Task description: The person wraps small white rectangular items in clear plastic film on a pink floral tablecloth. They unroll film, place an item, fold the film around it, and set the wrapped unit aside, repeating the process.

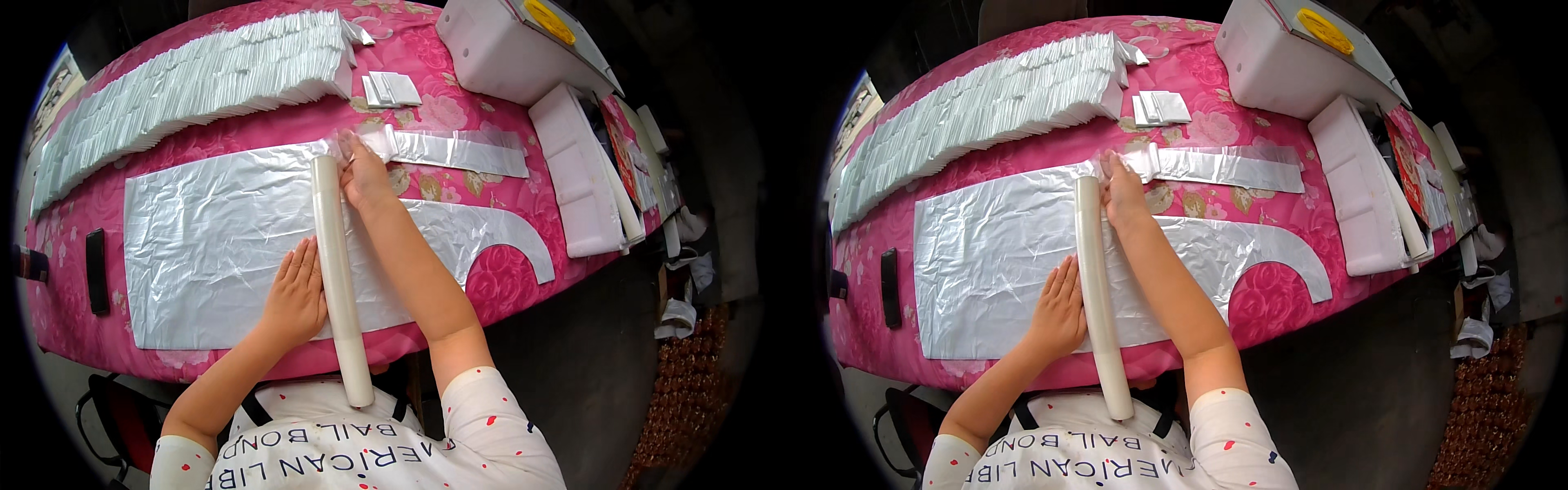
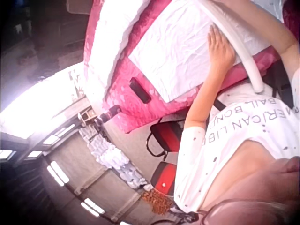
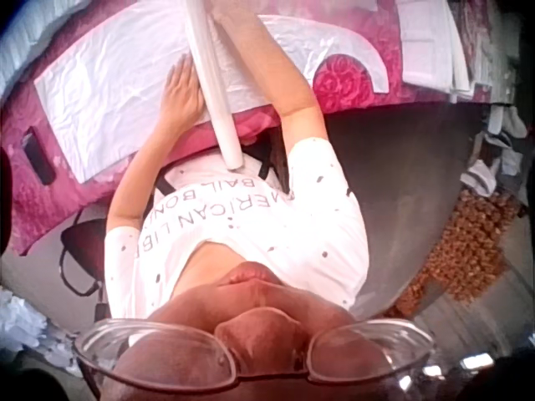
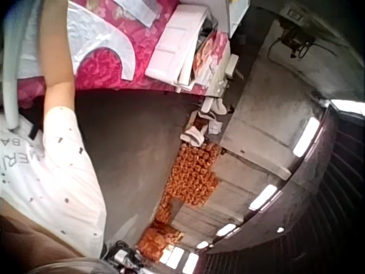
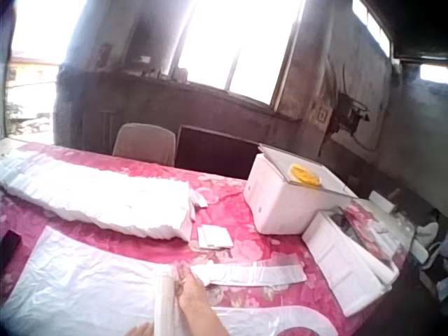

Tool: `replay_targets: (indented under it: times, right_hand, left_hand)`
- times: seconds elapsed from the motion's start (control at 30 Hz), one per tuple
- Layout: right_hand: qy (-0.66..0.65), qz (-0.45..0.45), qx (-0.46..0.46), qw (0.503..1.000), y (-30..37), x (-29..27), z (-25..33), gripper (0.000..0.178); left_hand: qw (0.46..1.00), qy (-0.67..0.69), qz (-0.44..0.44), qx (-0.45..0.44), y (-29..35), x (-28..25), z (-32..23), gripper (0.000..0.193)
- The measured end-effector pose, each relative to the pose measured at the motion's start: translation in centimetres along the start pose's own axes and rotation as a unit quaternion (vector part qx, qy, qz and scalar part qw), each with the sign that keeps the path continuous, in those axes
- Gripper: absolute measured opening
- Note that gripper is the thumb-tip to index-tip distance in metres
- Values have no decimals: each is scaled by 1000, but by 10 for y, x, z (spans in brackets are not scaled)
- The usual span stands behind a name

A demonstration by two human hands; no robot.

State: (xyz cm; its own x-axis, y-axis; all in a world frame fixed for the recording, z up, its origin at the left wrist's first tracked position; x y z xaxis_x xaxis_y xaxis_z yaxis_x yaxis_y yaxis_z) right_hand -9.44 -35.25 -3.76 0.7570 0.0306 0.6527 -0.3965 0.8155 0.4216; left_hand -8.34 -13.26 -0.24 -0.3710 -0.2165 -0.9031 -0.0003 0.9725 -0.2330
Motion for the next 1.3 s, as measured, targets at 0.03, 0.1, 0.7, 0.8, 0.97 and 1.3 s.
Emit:
replay_targets:
  times: [0.03,0.1,0.7,0.8,0.97,1.3]
  right_hand:
    - [-36,-13,-24,999,-11,-9,15,21]
    - [-84,-20,-68,994,-23,-23,51,23]
    - [388,256,-365,807,147,167,-75,24]
    - [557,333,-349,676,157,174,-176,39]
    - [640,407,-308,575,168,163,-228,51]
    - [589,278,-476,590,203,51,-7,40]
  left_hand:
    - [1000,0,0,2,-2,0,-1,57]
    - [1000,-6,4,-4,-2,-1,-1,56]
    - [991,77,-105,20,8,4,5,57]
    - [987,-36,-148,60,5,7,0,54]
    - [989,-73,-123,46,1,12,2,53]
    - [840,483,-129,-210,-26,-17,76,51]
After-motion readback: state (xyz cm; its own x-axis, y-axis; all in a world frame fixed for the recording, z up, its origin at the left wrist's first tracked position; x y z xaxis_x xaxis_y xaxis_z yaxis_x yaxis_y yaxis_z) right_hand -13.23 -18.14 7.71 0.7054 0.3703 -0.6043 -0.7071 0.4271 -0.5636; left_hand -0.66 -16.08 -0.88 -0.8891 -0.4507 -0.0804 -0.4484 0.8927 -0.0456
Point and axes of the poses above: each hand's wrist, its own y-axis away from the middle knuckle, its own x-axis out of the palm, z = x × y, the point moved 6 cm from there along -y, towards the middle knuckle, and after that the axes turned 8 degrees about -z, right-handed, at the moved point
